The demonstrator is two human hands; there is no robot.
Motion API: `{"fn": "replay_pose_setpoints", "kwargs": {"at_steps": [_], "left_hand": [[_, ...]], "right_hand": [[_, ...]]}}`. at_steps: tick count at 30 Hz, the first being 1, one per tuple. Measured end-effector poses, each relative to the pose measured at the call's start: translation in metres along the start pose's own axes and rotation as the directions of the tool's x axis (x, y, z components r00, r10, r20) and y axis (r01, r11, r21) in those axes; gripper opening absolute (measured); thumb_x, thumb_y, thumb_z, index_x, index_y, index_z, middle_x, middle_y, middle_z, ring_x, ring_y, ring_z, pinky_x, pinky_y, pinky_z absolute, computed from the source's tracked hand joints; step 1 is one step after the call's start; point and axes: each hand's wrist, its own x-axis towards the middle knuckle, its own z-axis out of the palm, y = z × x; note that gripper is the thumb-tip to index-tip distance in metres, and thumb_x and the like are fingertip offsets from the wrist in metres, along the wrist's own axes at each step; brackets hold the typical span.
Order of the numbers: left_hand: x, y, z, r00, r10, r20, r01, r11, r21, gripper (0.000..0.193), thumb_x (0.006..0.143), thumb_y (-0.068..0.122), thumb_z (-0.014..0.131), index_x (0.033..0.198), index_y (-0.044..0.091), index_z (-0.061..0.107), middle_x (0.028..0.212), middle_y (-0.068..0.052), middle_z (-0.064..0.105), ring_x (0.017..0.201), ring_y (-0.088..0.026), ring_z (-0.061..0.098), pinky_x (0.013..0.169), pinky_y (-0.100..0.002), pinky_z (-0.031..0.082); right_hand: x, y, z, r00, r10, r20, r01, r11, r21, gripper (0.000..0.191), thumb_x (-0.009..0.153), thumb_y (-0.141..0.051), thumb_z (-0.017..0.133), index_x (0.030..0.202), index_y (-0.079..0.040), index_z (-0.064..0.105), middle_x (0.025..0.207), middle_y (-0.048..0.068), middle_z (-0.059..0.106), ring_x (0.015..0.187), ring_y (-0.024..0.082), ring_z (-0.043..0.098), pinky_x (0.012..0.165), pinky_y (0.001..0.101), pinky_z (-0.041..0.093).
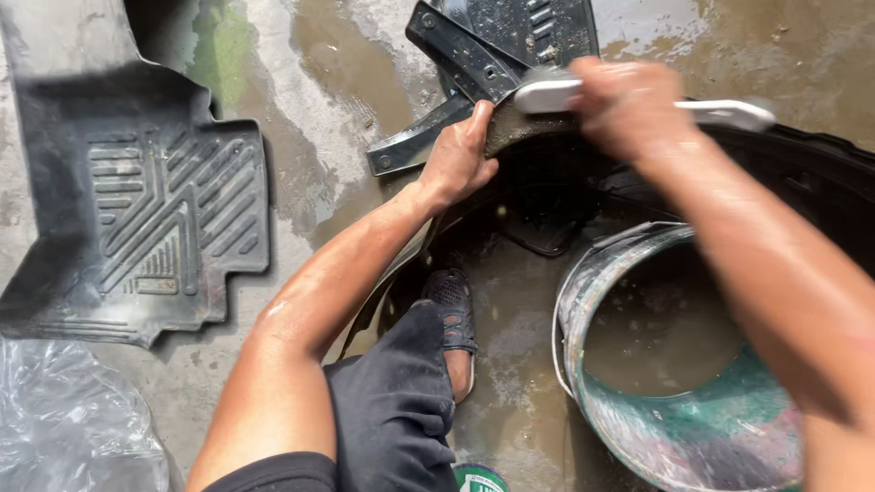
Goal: The person sits on the wet concrete floor washing muddy black plastic motorcycle parts. They hold each part over a bucket, scrub it with a cloth, dip it in the water, and use a brush on the fender and other trim pieces, working through several parts one at a time.
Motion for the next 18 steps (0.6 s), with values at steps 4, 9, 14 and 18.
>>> {"fn": "replay_pose_setpoints", "kwargs": {"at_steps": [4, 9, 14, 18], "left_hand": [[0.001, -0.011, -0.024, 0.995, -0.049, 0.09, 0.044, 0.997, 0.063, 0.071, 0.08, 0.015, 0.082, 0.134, 0.002, 0.038, 0.096, -0.024, 0.066, 0.092, -0.047, 0.065, 0.077, -0.053, 0.05], [-0.072, -0.004, -0.052, 0.983, -0.113, 0.147, 0.128, 0.987, -0.099, 0.101, 0.077, 0.015, 0.081, 0.156, 0.003, 0.02, 0.115, -0.032, 0.063, 0.106, -0.049, 0.06, 0.088, -0.053, 0.049], [-0.19, 0.003, -0.069, 0.929, -0.316, 0.194, 0.294, 0.946, 0.135, 0.07, 0.077, -0.006, 0.058, 0.144, 0.015, 0.057, 0.13, -0.017, 0.069, 0.12, -0.04, 0.063, 0.098, -0.049, 0.052], [-0.192, 0.003, -0.059, 0.956, -0.265, 0.124, 0.262, 0.964, 0.043, 0.074, 0.068, -0.008, 0.055, 0.14, 0.008, 0.056, 0.132, -0.019, 0.064, 0.111, -0.042, 0.065, 0.092, -0.048, 0.054]], "right_hand": [[0.028, -0.046, 0.024, 0.998, -0.06, 0.006, 0.061, 0.997, -0.051, 0.02, 0.098, -0.017, 0.073, 0.1, -0.01, 0.054, 0.084, 0.009, 0.071, 0.083, 0.033, 0.072, 0.066, 0.0466, 0.054], [0.006, -0.045, -0.005, 0.96, 0.278, 0.033, -0.277, 0.96, -0.048, 0.03, 0.106, -0.028, 0.072, 0.121, -0.01, 0.053, 0.09, 0.019, 0.073, 0.08, 0.04, 0.073, 0.067, 0.0494, 0.056], [0.006, -0.069, 0.003, 0.884, 0.456, -0.1, -0.445, 0.888, 0.117, 0.03, 0.101, -0.02, 0.07, 0.121, -0.01, 0.05, 0.092, 0.027, 0.071, 0.085, 0.047, 0.071, 0.072, 0.055, 0.056], [0.004, -0.15, 0.068, 0.803, 0.584, -0.119, -0.53, 0.791, 0.307, 0.031, 0.097, -0.013, 0.069, 0.119, -0.009, 0.046, 0.091, 0.029, 0.069, 0.085, 0.055, 0.067, 0.073, 0.0609, 0.053]]}}
